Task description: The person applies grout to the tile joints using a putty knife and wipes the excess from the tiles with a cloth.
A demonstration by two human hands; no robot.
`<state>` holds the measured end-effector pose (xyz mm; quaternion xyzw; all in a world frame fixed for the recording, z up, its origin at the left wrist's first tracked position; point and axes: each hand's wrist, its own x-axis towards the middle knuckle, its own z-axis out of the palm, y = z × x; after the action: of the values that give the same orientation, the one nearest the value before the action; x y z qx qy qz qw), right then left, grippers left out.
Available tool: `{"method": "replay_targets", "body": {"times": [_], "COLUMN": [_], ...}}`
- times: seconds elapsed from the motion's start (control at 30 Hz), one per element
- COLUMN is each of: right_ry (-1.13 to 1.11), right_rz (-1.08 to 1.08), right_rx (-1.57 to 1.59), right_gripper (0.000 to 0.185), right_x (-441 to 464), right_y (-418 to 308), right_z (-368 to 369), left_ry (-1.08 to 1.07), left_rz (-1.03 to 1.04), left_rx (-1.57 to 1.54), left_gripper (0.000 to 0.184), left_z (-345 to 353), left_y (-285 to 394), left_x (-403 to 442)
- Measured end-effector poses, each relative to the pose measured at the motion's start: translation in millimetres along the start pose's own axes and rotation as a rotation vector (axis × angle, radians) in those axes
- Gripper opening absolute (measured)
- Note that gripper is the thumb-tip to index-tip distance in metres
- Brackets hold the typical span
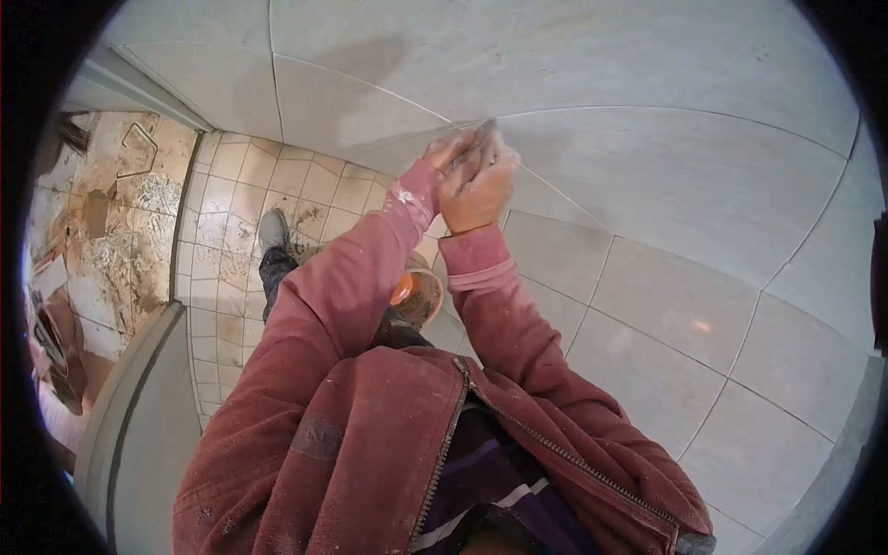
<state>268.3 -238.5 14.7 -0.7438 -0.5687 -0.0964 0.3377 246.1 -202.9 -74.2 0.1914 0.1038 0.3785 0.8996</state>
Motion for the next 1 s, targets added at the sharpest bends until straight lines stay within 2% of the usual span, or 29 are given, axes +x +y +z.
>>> {"method": "replay_targets", "body": {"times": [0.07,0.1,0.13,0.2,0.23,0.27,0.3,0.33,0.37,0.4,0.43,0.5,0.6,0.67,0.73,0.77,0.8,0.83,0.87,0.9,0.97,1.0], "right_ry": [-0.230,-0.468,-0.450,-0.358,-0.243,-0.134,-0.016,0.066,0.153,0.157,0.171,0.181,0.209,0.138,-0.102,-0.091,-0.241,-0.376,-0.346,-0.217,-0.039,0.063], "right_rz": [0.131,0.185,0.184,-0.147,-0.033,-0.096,-0.160,-0.128,-0.102,-0.109,-0.154,-0.203,-0.172,-0.203,-0.114,-0.113,-0.026,0.043,0.008,-0.082,-0.226,-0.336], "right_rx": [-0.036,-0.173,-0.171,-0.111,-0.053,-0.034,-0.013,0.112,0.236,0.232,0.139,0.052,0.086,-0.098,-0.101,-0.100,-0.084,-0.057,-0.042,-0.017,-0.057,-0.092], "right_gripper": [0.036,0.035,0.035,0.034,0.031,0.031,0.031,0.030,0.029,0.029,0.031,0.032,0.033,0.037,0.039,0.039,0.040,0.040,0.040,0.039,0.036,0.033], "right_x": [-8.3,-2.2,-8.0,-14.7,-17.7,-5.5,8.9,23.2,36.8,48.6,58.9,64.6,49.1,34.4,15.7,-4.4,-28.0,-29.0,-10.2,-4.4,4.4,29.4], "right_y": [12.8,9.5,16.1,19.2,13.9,6.4,0.3,-9.4,-17.6,-23.2,-27.9,-30.6,-27.4,-17.8,-4.5,11.6,30.6,37.2,30.1,17.7,-4.3,-11.3], "right_z": [9.0,4.9,1.5,-3.8,-20.2,-37.1,-50.3,-61.0,-69.9,-77.9,-84.7,-84.3,-64.5,-47.3,-25.7,-16.0,-6.4,5.9,10.2,-7.2,-59.8,-76.1], "left_ry": [0.156,0.109,0.095,0.186,0.246,0.254,0.178,0.089,0.083,0.017,-0.048,-0.057,-0.053,-0.057,0.097,0.229,0.363,0.343,0.154,-0.014,0.140,0.075], "left_rz": [-0.269,-0.179,-0.180,-0.177,-0.115,-0.122,0.050,0.222,0.223,0.155,0.086,0.067,0.018,-0.007,0.178,0.031,-0.123,-0.107,0.015,0.109,0.061,0.044], "left_rx": [-0.500,-0.512,-0.501,-0.707,-0.446,-0.457,-0.032,0.395,0.394,0.199,0.003,-0.102,-0.235,-0.269,-0.170,-0.328,-0.482,-0.462,-0.555,-0.668,0.125,-0.017], "left_gripper": [0.033,0.038,0.038,0.039,0.036,0.036,0.034,0.032,0.032,0.030,0.028,0.027,0.028,0.028,0.029,0.029,0.030,0.030,0.030,0.030,0.033,0.032], "left_z": [-7.1,-13.1,-12.9,-3.7,7.8,24.0,35.3,47.3,64.9,84.4,97.7,107.6,91.1,74.6,49.7,42.1,35.7,17.8,-4.9,-13.9,47.2,80.1], "left_y": [-3.3,-22.2,-37.6,-34.0,-25.5,-19.4,-13.0,-4.1,12.9,33.4,45.7,53.1,54.5,42.3,5.6,-1.8,-9.0,-21.9,-36.8,-53.2,0.8,30.1], "left_x": [-18.0,-27.3,-34.7,-35.2,-34.9,-31.9,-20.0,-10.5,-4.1,1.9,5.7,6.7,3.5,-5.4,-16.6,-39.0,-62.5,-60.4,-42.8,-38.6,-43.5,-34.3]}}
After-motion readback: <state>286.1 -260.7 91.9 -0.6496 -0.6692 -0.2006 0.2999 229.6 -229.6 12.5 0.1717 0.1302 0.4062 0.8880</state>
